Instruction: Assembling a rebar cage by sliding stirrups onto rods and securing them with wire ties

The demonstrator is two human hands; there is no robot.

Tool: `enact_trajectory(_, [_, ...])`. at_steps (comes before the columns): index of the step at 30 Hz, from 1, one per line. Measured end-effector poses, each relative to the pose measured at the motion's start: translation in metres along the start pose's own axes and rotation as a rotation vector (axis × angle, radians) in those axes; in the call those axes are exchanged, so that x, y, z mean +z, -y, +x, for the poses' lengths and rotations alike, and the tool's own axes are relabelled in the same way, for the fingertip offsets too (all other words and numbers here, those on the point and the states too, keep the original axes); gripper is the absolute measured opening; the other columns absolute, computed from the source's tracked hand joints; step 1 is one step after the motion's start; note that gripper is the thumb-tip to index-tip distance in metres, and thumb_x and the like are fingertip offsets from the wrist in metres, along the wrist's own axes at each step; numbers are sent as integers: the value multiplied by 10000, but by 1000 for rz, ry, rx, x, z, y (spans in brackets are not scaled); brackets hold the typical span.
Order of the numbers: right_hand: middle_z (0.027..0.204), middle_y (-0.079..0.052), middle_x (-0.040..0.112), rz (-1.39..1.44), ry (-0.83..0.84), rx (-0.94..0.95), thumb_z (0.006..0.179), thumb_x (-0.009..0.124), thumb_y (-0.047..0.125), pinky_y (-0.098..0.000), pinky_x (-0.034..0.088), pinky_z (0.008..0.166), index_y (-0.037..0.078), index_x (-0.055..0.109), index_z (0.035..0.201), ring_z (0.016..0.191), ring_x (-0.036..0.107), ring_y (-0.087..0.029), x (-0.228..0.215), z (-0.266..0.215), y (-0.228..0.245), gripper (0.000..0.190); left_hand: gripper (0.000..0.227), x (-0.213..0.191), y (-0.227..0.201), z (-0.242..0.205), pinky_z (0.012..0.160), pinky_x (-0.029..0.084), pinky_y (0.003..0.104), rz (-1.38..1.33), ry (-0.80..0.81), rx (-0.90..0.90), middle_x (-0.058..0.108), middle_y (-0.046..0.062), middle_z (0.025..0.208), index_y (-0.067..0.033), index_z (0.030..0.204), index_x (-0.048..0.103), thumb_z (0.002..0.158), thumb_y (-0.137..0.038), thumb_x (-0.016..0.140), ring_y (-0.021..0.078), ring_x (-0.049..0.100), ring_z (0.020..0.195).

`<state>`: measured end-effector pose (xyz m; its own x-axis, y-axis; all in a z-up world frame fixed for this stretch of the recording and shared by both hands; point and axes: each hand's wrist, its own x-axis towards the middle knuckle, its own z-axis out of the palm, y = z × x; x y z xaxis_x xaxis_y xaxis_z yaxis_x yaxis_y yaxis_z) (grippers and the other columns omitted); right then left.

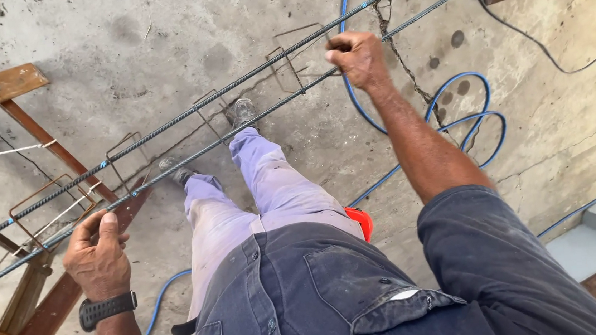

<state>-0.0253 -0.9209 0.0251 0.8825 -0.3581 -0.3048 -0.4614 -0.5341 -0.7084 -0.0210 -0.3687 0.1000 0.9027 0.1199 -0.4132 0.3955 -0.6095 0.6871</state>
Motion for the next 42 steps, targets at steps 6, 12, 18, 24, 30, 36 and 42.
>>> enact_trajectory(6, [965,-146,756,-27,-47,-25,915,745,58,-243,646,619,26,746,1018,787,752,-201,-40,12,-26,108,171,14,-18,3,627,531,306,28,24,8,678,99,959,-25,1177,698,1087,-165,657,195,648,668])
enact_trajectory(12, [870,-62,770,-42,-130,68,835,775,117,-259,599,626,67,788,975,749,723,-133,-61,24,-51,149,173,20,-35,0,647,528,276,46,31,-6,683,85,967,-35,1164,699,1065,-167,648,183,653,671])
enact_trajectory(18, [906,-56,766,-198,-223,78,813,800,166,-314,602,695,96,787,1009,808,721,-165,-69,27,-58,209,155,17,-58,-9,633,518,289,138,41,29,694,89,963,-33,1147,712,1075,-153,647,195,661,670])
enact_trajectory(24, [883,-83,710,-172,-391,60,924,662,204,-356,528,735,94,705,956,835,666,-199,-82,-55,-34,122,224,24,-32,3,734,488,343,225,104,92,696,98,871,-68,1165,727,1055,-247,649,228,654,768])
enact_trajectory(30, [863,-72,739,-318,-65,415,840,688,388,-413,495,733,186,740,989,810,686,-250,-66,-208,-150,256,245,91,-79,23,816,479,339,199,279,139,711,89,843,-68,1056,758,996,-272,637,199,636,826])
enact_trajectory(36, [853,-36,764,-130,252,726,807,659,465,-373,481,724,207,746,887,812,699,-195,-64,-347,-241,283,207,182,-178,17,767,477,298,260,387,277,705,42,699,-131,1027,765,983,-294,647,132,635,711])
enact_trajectory(42, [792,11,768,160,68,941,805,711,398,-315,497,716,194,784,893,743,685,-132,-111,-398,-354,234,314,331,-285,-44,790,484,371,592,538,411,738,58,674,-152,968,757,968,-397,561,223,680,753])
